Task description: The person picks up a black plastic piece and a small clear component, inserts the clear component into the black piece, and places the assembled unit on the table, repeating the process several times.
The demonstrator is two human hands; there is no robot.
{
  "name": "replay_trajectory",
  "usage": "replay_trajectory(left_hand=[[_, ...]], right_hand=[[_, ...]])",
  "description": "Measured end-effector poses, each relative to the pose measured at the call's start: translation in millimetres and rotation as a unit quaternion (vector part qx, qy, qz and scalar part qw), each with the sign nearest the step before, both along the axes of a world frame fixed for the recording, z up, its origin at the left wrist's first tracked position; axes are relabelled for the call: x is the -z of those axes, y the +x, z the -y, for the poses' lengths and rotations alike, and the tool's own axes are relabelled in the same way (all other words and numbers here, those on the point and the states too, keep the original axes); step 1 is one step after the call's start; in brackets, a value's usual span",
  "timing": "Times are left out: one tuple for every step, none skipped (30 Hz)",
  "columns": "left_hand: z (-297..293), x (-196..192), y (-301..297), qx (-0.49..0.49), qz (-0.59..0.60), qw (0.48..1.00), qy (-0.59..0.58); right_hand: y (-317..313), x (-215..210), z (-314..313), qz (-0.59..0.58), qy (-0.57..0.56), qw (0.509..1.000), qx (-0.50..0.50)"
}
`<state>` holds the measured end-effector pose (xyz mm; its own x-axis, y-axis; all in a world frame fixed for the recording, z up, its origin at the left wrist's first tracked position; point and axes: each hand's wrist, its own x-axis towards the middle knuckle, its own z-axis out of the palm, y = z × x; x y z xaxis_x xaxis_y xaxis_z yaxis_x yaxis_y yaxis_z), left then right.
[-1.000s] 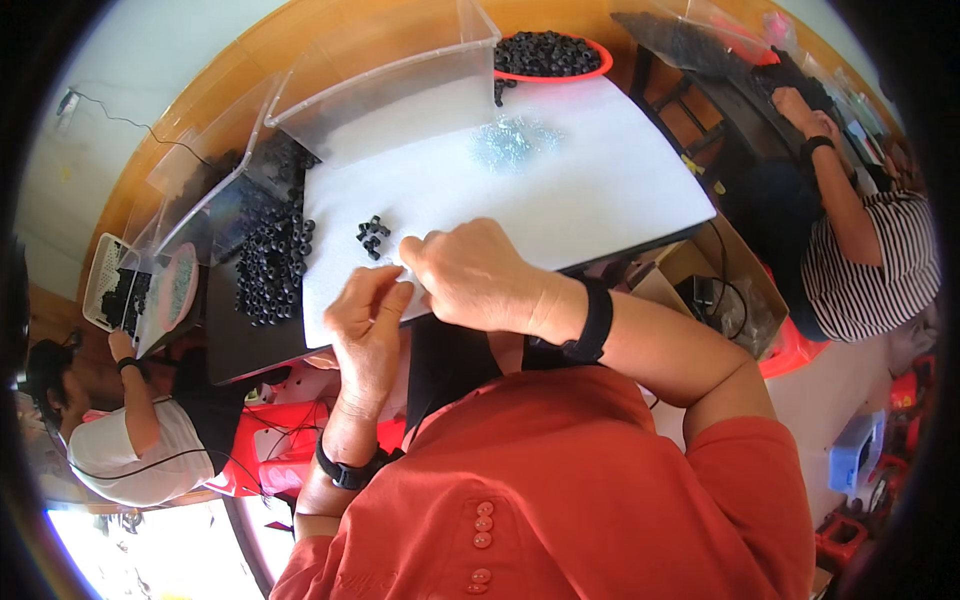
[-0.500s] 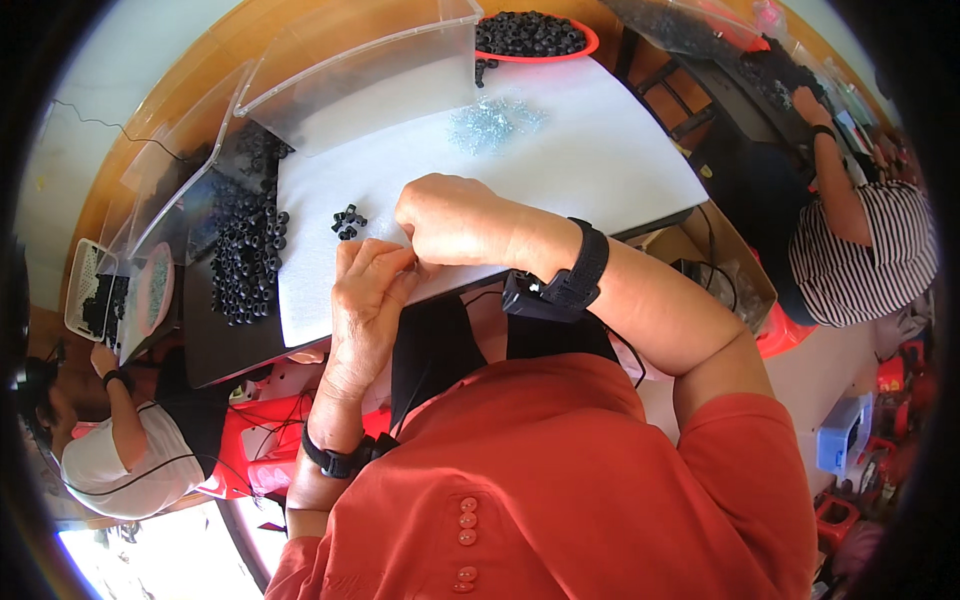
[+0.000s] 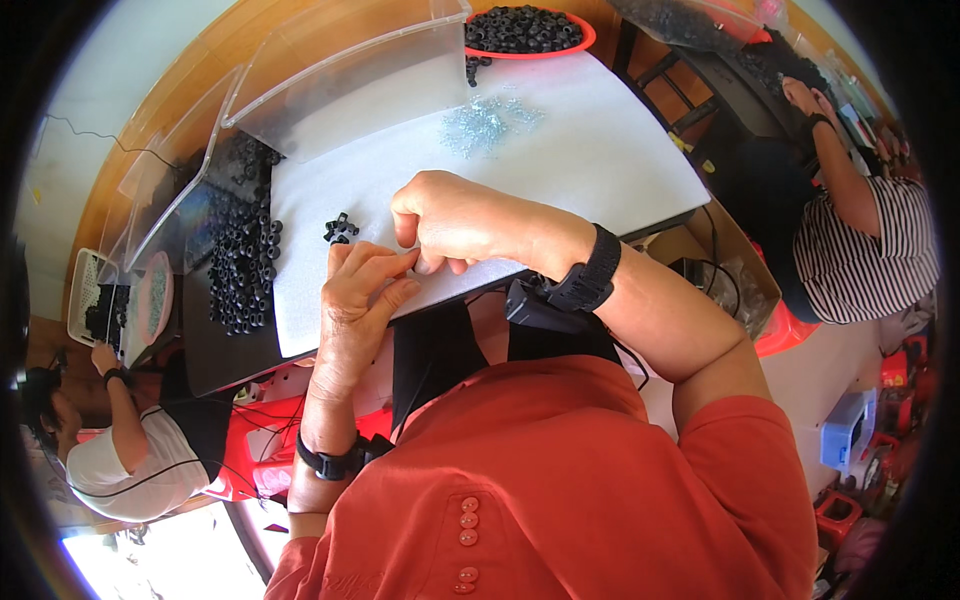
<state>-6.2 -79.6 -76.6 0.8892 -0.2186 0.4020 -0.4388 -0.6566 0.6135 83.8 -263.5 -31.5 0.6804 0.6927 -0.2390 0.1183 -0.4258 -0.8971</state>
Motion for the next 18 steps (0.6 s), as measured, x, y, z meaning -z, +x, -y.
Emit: replay_trajectory(left_hand=[[1.5,2.7,0.8,-0.012,0.015,1.0,-0.004],[3.5,4.4,1.4,-0.024,0.029,0.999,-0.008],[6.9,4.8,1.6,-0.024,0.029,0.999,-0.008],[11.3,4.9,1.8,-0.042,0.027,0.999,-0.011],[13.7,5.1,2.3,-0.061,0.025,0.998,-0.014],[13.9,5.5,3.5,-0.061,0.024,0.998,-0.014],[14.5,5.9,4.3,-0.062,0.029,0.997,-0.03],[14.7,6.3,4.7,-0.062,0.034,0.996,-0.046],[14.1,6.4,4.3,-0.063,0.034,0.996,-0.047],[13.7,6.5,4.7,-0.061,0.027,0.996,-0.052],[13.2,6.5,5.1,-0.06,0.02,0.996,-0.057],[12.8,6.6,5.6,-0.059,0.019,0.996,-0.059],[12.4,7.2,6.3,-0.06,0.014,0.996,-0.059],[12.2,7.4,7.4,-0.061,0.008,0.996,-0.059],[12.0,6.9,8.9,-0.059,0.007,0.996,-0.061],[12.4,6.0,10.3,-0.059,0.001,0.997,-0.053],[12.9,5.3,11.8,-0.057,-0.004,0.997,-0.045],[13.4,5.3,12.8,-0.055,-0.007,0.997,-0.047]], right_hand=[[-0.4,0.4,0.4,0.0,0.0,1.0,0.0],[-0.8,0.9,0.7,-0.003,0.007,1.0,-0.002],[-1.0,1.5,0.9,-0.006,0.013,1.0,-0.004],[-0.5,2.9,1.3,-0.007,0.013,1.0,-0.005],[0.3,5.1,1.6,-0.001,0.019,1.0,-0.004],[1.0,6.8,1.3,0.004,0.026,1.0,-0.003],[0.2,5.8,1.2,0.005,0.024,1.0,-0.003],[-0.8,3.9,0.9,0.007,0.026,1.0,0.0],[-1.8,3.0,0.2,0.009,0.027,1.0,0.003],[-1.9,6.0,-0.2,0.007,0.026,1.0,0.004],[-2.0,10.7,-1.3,0.049,0.043,0.998,0.001],[-2.0,13.5,-2.2,0.091,0.059,0.994,-0.003],[-1.5,13.6,-2.6,0.09,0.057,0.994,-0.002],[-0.8,12.7,-3.0,0.078,0.054,0.995,0.0],[-0.1,12.1,-3.4,0.066,0.052,0.996,0.003],[0.3,12.7,-3.2,0.064,0.049,0.997,0.006],[0.8,13.4,-3.0,0.065,0.051,0.997,0.012],[1.2,14.1,-2.4,0.066,0.054,0.996,0.018]])
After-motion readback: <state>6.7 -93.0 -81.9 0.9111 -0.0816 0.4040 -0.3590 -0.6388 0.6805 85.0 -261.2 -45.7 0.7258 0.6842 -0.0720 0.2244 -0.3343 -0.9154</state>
